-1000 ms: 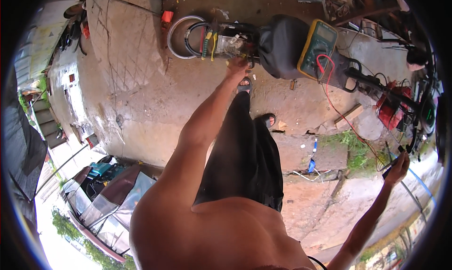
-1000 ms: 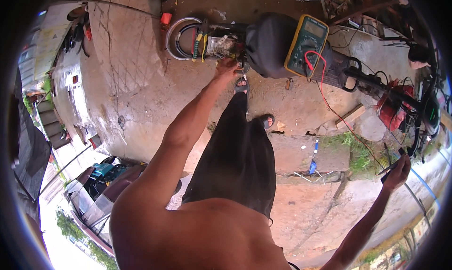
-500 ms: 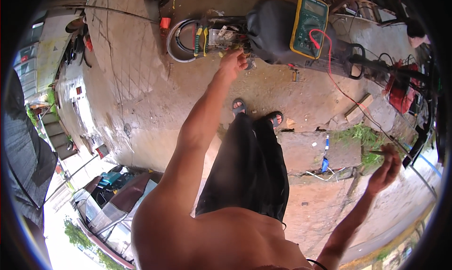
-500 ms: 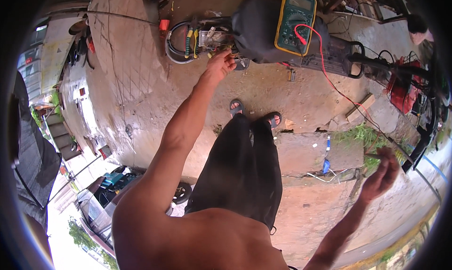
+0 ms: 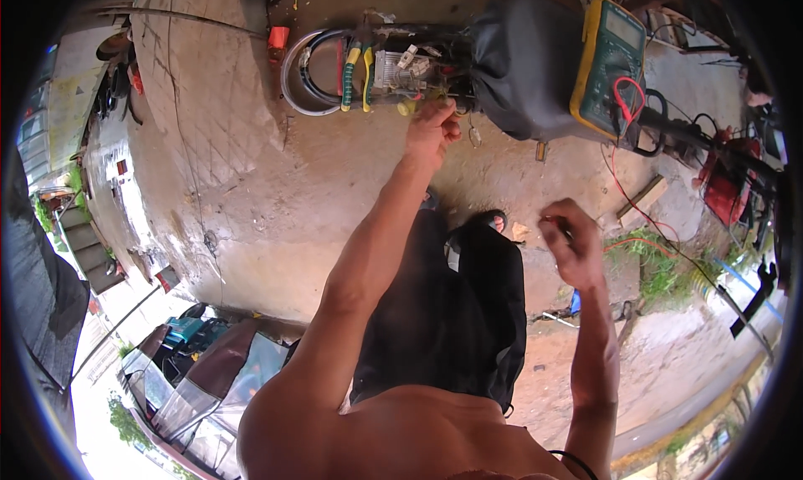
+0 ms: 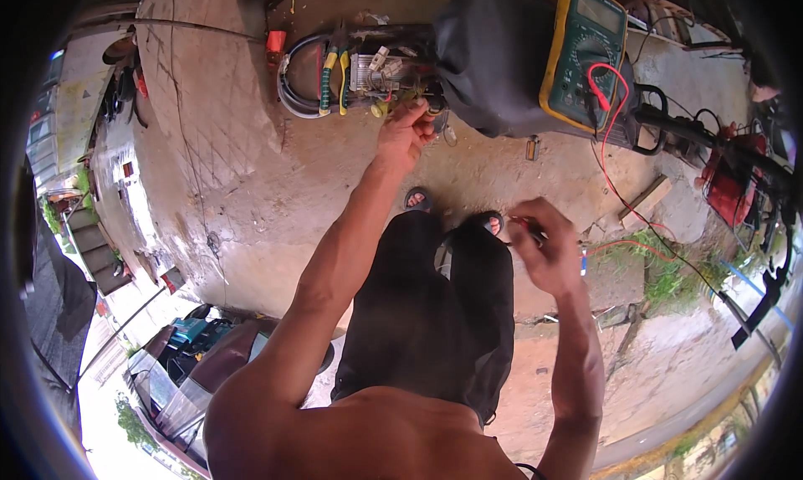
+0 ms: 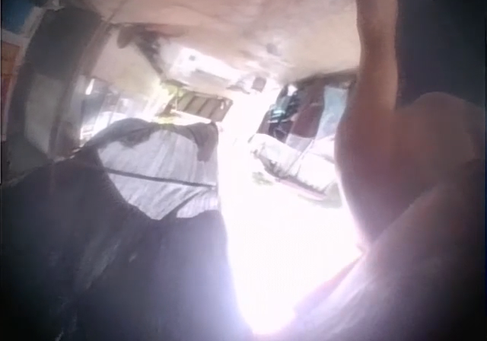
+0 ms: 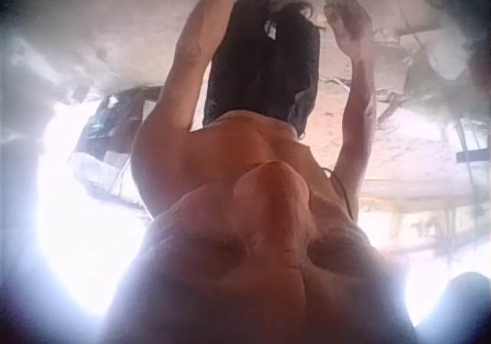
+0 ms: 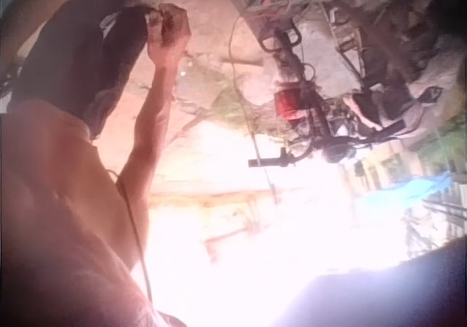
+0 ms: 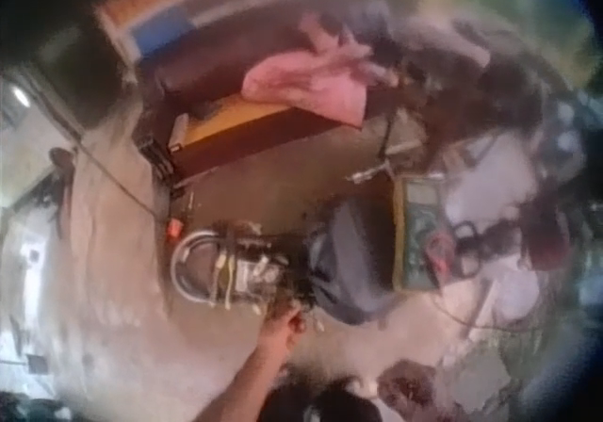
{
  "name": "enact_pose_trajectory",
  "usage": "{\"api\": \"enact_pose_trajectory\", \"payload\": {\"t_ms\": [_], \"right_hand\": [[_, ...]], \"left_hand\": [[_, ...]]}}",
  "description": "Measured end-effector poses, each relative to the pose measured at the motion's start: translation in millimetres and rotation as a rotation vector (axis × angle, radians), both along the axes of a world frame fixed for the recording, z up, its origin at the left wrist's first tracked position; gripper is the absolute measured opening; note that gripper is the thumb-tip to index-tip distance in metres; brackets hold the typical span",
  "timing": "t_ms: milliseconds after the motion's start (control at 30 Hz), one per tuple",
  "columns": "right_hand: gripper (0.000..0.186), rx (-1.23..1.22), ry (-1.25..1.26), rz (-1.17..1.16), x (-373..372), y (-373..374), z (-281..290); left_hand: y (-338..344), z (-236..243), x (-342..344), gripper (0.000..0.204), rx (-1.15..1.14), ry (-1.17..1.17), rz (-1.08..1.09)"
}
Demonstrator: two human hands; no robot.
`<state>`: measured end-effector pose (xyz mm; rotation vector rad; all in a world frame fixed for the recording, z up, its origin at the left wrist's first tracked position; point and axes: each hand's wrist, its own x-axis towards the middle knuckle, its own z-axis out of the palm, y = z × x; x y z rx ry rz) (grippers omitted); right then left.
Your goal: The person tests the handlebar wiring of an electric scooter with multimeter probes. The person then removes the seat, disconnects wire connectors, and probes the wiring harness near the controller.
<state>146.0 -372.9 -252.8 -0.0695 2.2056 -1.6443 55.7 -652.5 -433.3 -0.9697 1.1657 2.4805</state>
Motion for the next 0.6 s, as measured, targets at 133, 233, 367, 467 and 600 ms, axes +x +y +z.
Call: {"api": "enact_pose_trajectory", "payload": {"t_ms": [133,233,367,467,600], "right_hand": [[0.034,0.002,-0.046,0.119,-26.0,-53.3,-49.1],[0.042,0.058,0.152,0.037,-49.8,-92.1,-79.4],[0.046,0.076,0.291,-0.052,-72.0,-124.7,-127.8],[0.044,0.080,0.549,-0.051,-90.5,-132.0,-181.5],[0.020,-0.397,0.255,-0.138,-96.4,-141.1,-204.0]], "left_hand": [[-8.8,-1.7,-0.2,0.018,-0.014,0.010,-0.036],[-8.1,2.7,2.0,0.017,0.003,0.046,-0.039],[-12.1,-6.4,1.3,0.014,0.070,0.130,-0.037],[-4.8,-15.2,-2.7,0.017,0.122,0.217,0.009],[-14.2,-31.6,-1.1,0.021,0.090,0.335,-0.032]]}}
